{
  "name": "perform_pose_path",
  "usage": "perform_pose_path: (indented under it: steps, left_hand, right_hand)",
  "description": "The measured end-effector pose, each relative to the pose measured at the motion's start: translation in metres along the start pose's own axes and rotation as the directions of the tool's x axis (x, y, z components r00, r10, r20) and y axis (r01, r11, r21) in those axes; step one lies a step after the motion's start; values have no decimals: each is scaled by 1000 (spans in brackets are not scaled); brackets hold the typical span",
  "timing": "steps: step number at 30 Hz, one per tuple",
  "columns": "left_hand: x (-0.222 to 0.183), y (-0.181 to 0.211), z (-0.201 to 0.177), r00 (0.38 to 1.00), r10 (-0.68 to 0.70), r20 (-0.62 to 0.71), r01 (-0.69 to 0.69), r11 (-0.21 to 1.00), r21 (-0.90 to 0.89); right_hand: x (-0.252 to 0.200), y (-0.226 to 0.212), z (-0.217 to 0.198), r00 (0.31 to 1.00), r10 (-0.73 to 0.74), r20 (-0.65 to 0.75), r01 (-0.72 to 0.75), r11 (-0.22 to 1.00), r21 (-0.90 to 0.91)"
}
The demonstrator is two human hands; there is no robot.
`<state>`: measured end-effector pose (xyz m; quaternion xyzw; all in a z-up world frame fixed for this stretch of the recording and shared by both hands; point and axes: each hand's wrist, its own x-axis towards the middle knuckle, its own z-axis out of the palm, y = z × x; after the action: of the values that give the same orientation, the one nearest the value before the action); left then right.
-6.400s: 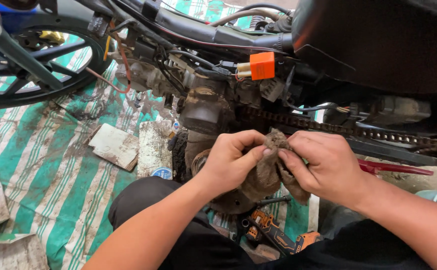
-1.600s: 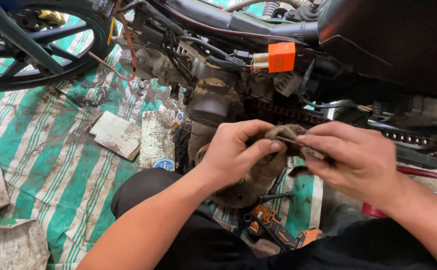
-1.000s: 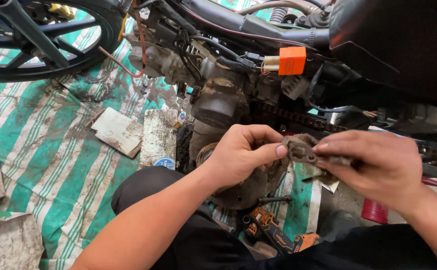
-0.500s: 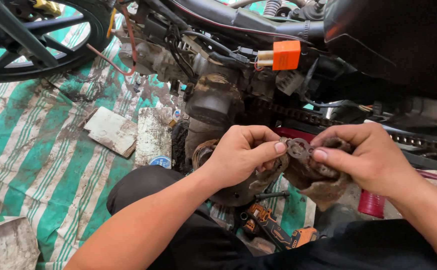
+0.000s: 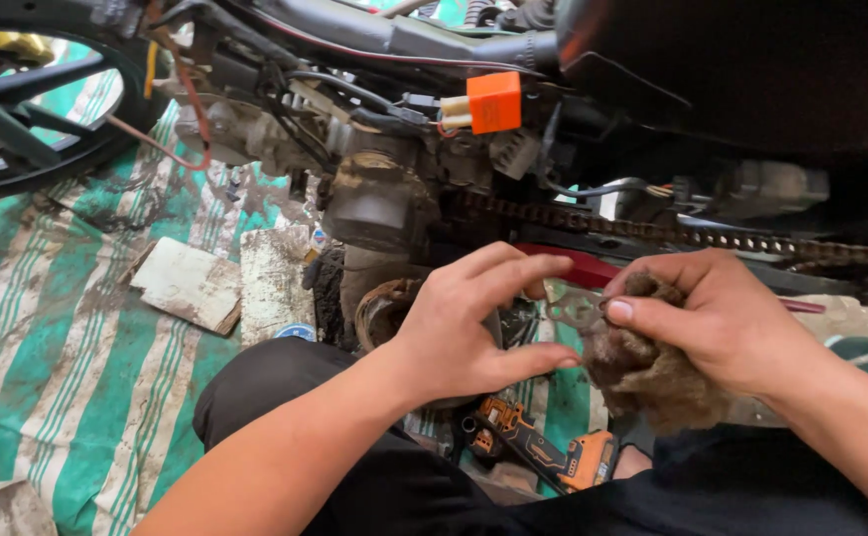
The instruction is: Cleaning and repairing the chain and sprocket area of a motorcycle using a rag and hand tools
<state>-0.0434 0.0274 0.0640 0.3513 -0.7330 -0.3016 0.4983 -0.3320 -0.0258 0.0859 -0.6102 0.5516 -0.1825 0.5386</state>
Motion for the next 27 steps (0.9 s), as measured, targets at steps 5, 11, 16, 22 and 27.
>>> perform_pose_path:
  steps: [5,11,16,22,27]
  left_hand:
    - [3,0,23,993,110,-37,-105,989,106]
    - [14,0,29,998,40,-55,-35,996,81]
    - [12,-5,23,996,-40,-76,46,996,73]
    - [7,-5,20,985,-147,-95,144,989,-32]
    - [-16,-22,54,970,-90,225,65,991,116]
  right_hand:
    - [-14,-4,4,1000,3,5,-3,998,63]
    - [-24,-10,-26,985,-84,-152,70,993,-99]
    - [-37,43,-109,942,-152,-301,117,985,-131]
    - [-65,134,-191,890,306,-340,-350,-22,-936]
    - [-50,24,-86,947,321,-33,-190,474,-860]
